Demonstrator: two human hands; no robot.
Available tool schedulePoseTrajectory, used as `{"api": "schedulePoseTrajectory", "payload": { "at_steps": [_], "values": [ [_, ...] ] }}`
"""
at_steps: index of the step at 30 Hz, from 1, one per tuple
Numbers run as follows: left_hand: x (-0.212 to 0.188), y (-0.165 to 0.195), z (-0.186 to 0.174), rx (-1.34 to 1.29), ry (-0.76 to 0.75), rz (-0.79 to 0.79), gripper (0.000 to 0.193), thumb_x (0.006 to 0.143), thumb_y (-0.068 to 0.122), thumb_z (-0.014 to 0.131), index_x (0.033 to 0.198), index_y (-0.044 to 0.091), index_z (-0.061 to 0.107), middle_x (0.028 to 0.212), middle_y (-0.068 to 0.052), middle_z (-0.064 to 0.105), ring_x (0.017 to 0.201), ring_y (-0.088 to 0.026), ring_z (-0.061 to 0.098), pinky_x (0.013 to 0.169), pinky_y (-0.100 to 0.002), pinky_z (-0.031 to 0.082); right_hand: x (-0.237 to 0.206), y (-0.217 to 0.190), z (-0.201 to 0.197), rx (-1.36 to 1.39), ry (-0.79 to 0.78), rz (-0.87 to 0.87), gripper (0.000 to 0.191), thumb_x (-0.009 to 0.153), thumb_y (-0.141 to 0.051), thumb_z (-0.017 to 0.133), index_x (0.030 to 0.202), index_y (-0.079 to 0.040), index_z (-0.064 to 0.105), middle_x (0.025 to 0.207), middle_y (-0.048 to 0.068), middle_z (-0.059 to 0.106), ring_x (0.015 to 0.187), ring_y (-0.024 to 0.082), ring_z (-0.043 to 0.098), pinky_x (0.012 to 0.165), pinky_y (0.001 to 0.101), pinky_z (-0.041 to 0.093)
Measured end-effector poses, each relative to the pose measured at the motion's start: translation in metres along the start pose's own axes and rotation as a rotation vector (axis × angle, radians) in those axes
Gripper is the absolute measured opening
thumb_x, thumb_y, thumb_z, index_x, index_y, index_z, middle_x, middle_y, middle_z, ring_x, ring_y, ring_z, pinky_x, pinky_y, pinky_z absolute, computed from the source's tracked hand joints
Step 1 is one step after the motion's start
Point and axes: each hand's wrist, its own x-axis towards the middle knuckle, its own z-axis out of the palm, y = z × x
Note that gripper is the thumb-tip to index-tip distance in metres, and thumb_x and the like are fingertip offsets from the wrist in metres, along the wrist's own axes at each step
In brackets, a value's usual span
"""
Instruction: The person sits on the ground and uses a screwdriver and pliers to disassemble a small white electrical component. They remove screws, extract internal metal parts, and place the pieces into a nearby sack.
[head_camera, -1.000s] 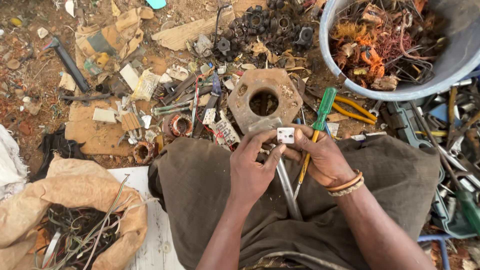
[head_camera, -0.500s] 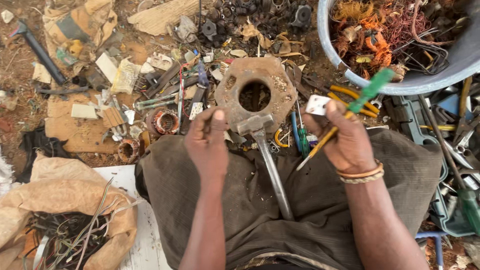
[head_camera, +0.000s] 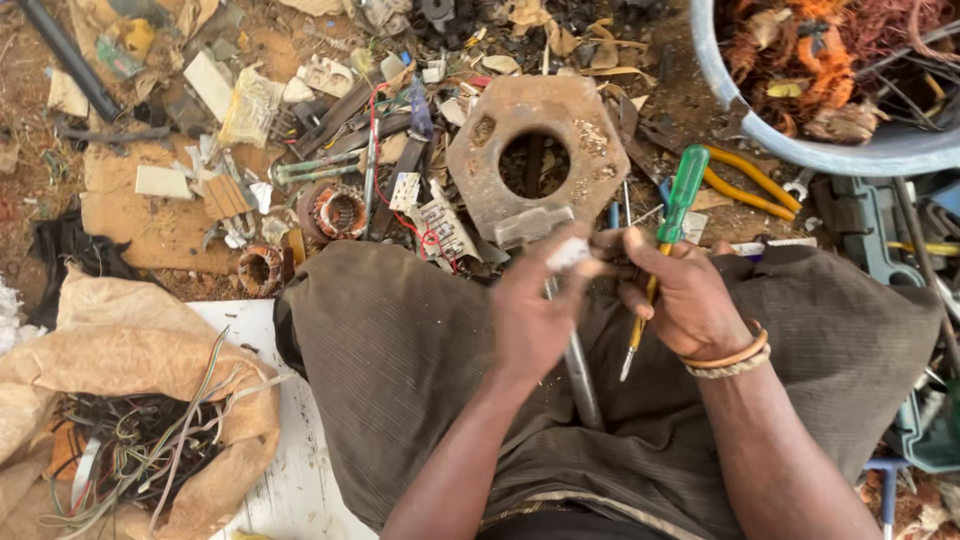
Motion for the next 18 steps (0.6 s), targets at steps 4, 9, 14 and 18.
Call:
{"api": "schedulePoseTrajectory", "payload": {
  "at_steps": [4, 9, 14, 18],
  "values": [
    [0.015, -0.024, -0.035, -0.833, 0.051, -0.339, 0.034, 0.105, 0.014, 0.066, 0.136, 0.000, 0.064, 0.125, -0.019, 0.071, 0.110, -0.028, 0.071, 0.096, -0.041, 0.061, -0.003, -0.022, 0.027, -0.044, -0.089, 0.049, 0.044, 0.091, -0.004, 0.053, 0.133, 0.008, 0.057, 0.140, 0.021, 0.064, 0.129, 0.025, 0.067, 0.059, 0.0195, 0.051],
    [0.015, -0.037, -0.060, -1.091, 0.064, -0.493, 0.053, 0.110, 0.035, 0.051, 0.141, -0.007, 0.054, 0.132, -0.025, 0.065, 0.116, -0.034, 0.068, 0.100, -0.043, 0.056, -0.003, -0.021, 0.031, -0.069, -0.124, 0.018, 0.039, 0.097, -0.005, 0.055, 0.135, 0.006, 0.057, 0.135, 0.021, 0.067, 0.123, 0.023, 0.068, 0.051, 0.0179, 0.047],
    [0.016, -0.033, -0.060, -1.196, -0.030, -0.517, 0.063, 0.109, 0.044, 0.041, 0.144, -0.008, 0.049, 0.140, -0.029, 0.059, 0.131, -0.039, 0.059, 0.112, -0.050, 0.049, -0.002, -0.020, 0.034, -0.239, 0.075, 0.061, 0.032, 0.107, -0.023, 0.055, 0.116, 0.006, 0.064, 0.095, 0.016, 0.075, 0.070, 0.015, 0.073, 0.035, 0.0163, 0.038],
    [0.019, -0.035, -0.064, -1.256, -0.048, -0.544, 0.065, 0.108, 0.045, 0.041, 0.144, -0.009, 0.049, 0.143, -0.030, 0.057, 0.135, -0.041, 0.057, 0.115, -0.052, 0.046, -0.012, -0.068, 0.044, -0.058, 0.304, 0.021, 0.030, 0.110, -0.020, 0.055, 0.124, 0.004, 0.063, 0.086, 0.007, 0.073, 0.050, 0.006, 0.055, 0.035, 0.0155, 0.037]
  ]
}}
